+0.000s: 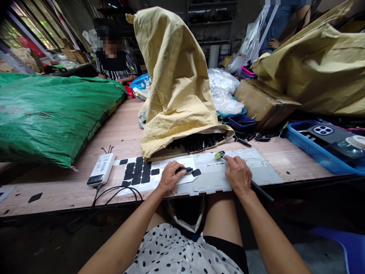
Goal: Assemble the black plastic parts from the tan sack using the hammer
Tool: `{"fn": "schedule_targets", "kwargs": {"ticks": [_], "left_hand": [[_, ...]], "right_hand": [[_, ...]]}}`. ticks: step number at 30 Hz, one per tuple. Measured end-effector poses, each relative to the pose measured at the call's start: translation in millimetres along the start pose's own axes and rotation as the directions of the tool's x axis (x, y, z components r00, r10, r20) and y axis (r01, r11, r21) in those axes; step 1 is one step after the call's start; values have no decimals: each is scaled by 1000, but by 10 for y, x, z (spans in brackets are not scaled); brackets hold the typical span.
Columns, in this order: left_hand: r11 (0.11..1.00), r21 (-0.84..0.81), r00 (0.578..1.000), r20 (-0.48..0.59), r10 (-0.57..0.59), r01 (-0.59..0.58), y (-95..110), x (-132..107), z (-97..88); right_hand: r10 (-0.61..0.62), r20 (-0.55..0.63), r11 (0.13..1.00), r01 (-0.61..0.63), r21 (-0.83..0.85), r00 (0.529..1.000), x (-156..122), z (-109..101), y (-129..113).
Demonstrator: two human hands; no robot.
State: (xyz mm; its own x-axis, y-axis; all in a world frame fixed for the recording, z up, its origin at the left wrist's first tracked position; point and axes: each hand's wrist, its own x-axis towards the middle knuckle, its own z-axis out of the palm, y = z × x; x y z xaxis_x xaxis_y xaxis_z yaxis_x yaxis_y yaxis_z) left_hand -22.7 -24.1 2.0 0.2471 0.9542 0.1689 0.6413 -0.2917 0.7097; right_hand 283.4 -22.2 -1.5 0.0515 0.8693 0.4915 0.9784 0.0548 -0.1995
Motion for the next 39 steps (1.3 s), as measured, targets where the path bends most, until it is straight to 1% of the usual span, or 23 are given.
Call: {"fn": "schedule_targets", "kwargs": {"ticks": [2, 3, 5, 7, 8, 9, 10, 11, 12, 13, 15, 18, 20, 25, 28, 33, 39], "left_hand": [[1000, 6, 1000, 3, 0, 0, -1, 0, 0], [1000, 8, 1000, 4, 0, 0, 0, 0, 0], [1000, 14, 1000, 5, 1, -1, 3, 1, 0], [1000, 22, 1000, 5, 3, -3, 8, 3, 0], [1000, 28, 1000, 6, 4, -4, 11, 4, -1], [999, 34, 1000, 8, 5, -5, 14, 5, -3], [999, 41, 1000, 10, 7, -7, 18, 5, -6], [999, 47, 1000, 11, 9, -10, 22, 4, -10], [999, 51, 1000, 13, 12, -13, 27, 2, -14], [998, 52, 1000, 17, 16, -17, 32, -1, -20], [998, 52, 999, 27, 24, -26, 42, -11, -31], [998, 53, 999, 36, 36, -38, 45, -24, -35], [998, 51, 999, 24, 40, -41, 35, -29, -26], [1000, 3, 1000, -15, 23, -23, 3, -31, 1], [1000, -2, 1000, -6, 22, -22, 8, -26, -5], [1000, -11, 1000, 11, 7, -7, 42, -27, -32], [1000, -21, 1000, -1, 17, -17, 68, -38, -53]], "right_hand": [[8, -2, 998, -8, -58, 1000, 21, 66, 117], [17, -12, 997, -18, -79, 1000, 26, 81, 129], [35, -50, 994, -40, -98, 998, 29, 67, 51], [-2, -72, 999, -2, -47, 997, 25, 14, -144], [-63, -53, 998, 64, 16, 997, 19, -15, -271], [-162, -8, 981, 162, 107, 987, 11, -39, -406], [-273, 51, 945, 258, 199, 961, 0, -52, -541], [-360, 107, 908, 322, 270, 927, -14, -52, -666], [-416, 150, 879, 354, 320, 897, -28, -39, -776], [-445, 176, 860, 364, 357, 878, -41, -13, -864], [-455, 204, 848, 351, 398, 867, -61, 58, -969], [-439, 204, 847, 328, 419, 875, -66, 154, -991], [-446, 201, 841, 332, 427, 872, -61, 177, -971], [-445, 208, 829, 313, 463, 871, -57, 143, -957], [-447, 206, 824, 311, 474, 870, -52, 140, -964], [-499, 215, 799, 349, 490, 840, -37, 168, -994], [-500, 206, 787, 342, 514, 841, -32, 165, -1025]]}}
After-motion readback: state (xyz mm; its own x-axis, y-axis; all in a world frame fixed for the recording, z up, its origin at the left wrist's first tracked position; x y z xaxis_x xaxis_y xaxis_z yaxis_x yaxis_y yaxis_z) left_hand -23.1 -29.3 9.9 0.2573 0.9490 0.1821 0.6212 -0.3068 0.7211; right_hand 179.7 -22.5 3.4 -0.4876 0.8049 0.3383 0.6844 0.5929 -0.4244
